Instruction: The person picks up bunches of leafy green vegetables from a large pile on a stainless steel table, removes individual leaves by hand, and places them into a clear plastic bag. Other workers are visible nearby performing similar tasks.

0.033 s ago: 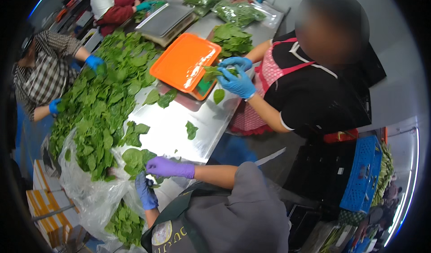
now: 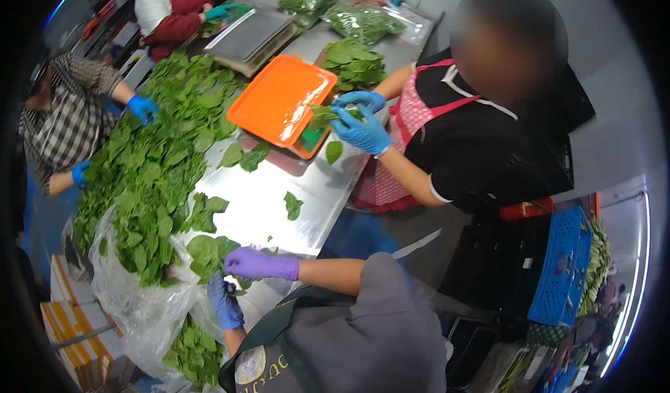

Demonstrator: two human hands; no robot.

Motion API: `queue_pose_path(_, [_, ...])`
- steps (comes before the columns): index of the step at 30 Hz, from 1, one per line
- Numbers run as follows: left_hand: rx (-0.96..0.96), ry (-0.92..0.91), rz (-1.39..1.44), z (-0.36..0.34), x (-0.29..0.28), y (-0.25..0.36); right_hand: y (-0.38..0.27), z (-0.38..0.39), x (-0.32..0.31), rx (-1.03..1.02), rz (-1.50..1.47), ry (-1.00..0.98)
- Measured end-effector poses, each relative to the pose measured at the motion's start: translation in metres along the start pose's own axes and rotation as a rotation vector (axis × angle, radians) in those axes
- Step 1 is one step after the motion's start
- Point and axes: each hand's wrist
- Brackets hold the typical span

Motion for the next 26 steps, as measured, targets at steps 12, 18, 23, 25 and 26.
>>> queue_pose_path(12, [0.000, -0.098, 0.051, -0.009, -0.013, -0.010, -0.008, 0.008, -0.003, 0.011, 0.015, -0.005])
queue_pose_path(18, [-0.005, -0.097, 0.068, -0.007, -0.013, -0.009, -0.009, 0.008, -0.002, 0.002, 0.064, -0.013])
queue_pose_path(23, [-0.007, -0.159, 0.067, -0.008, -0.013, -0.009, 0.005, 0.001, 0.001, -0.055, 0.102, -0.046])
queue_pose_path(25, [-0.009, -0.173, 0.059, -0.007, -0.011, -0.007, 0.007, -0.001, 0.001, -0.047, 0.124, -0.068])
queue_pose_path(26, [-0.011, -0.188, 0.061, -0.009, -0.015, -0.009, 0.007, -0.001, 0.001, -0.043, 0.134, -0.079])
Point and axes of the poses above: each hand's wrist, its own z-axis away from the middle knuckle, its own x-axis out of the palm, y = z × x, and after that the axes turned 2 degrees about x, right-handed
